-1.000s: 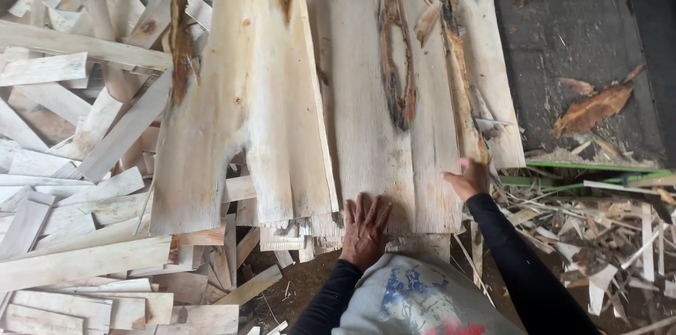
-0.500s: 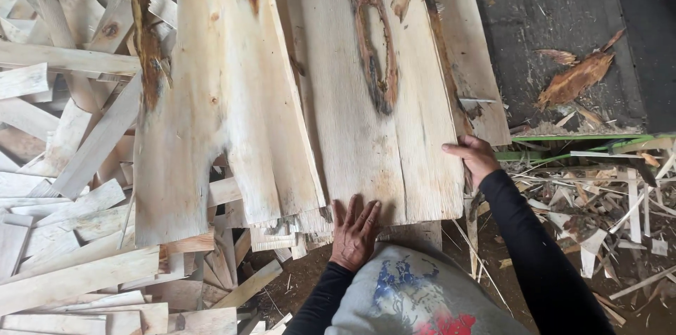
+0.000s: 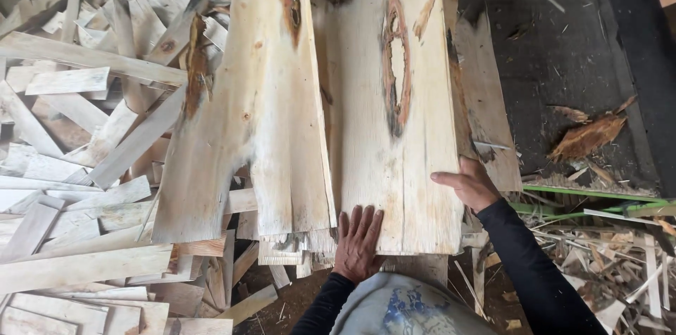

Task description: Manually cutting thin wood strips or veneers using a large lever-action guillotine shear.

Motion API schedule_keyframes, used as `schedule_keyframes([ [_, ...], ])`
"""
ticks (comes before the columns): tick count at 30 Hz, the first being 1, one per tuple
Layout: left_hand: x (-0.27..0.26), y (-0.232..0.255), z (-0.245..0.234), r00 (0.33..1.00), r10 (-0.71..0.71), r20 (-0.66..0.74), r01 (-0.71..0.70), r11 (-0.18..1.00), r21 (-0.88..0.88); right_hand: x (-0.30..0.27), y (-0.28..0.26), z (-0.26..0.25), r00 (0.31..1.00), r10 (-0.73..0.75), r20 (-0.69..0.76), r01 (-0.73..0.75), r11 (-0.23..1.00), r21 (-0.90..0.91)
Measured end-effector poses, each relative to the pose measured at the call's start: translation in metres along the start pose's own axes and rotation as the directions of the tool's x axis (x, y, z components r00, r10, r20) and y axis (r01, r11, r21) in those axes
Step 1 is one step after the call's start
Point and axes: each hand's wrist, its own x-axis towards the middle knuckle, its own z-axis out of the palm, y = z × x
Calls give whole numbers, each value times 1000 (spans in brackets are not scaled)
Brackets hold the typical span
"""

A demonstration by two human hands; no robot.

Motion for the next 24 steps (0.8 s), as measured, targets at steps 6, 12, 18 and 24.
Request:
schedule_keyframes([
  [6,-3,19,5,923,-26,-384,-51,980,-191,-29,-150,37,984,-177,34,180,956,-232],
  [12,7,58,-46,693,-82,-716,-264,896,-357,-76,-236,34,957,-278,84,284,955,-79],
  [18,46,86,-45,626,4,-780,-378,876,-299,-123,-255,-23,980,-194,-54,181,965,-189],
  [24,96,147,-28,593,35,-805,-522,778,-351,-136,-264,-67,954,201,-223,-265,913,-310],
])
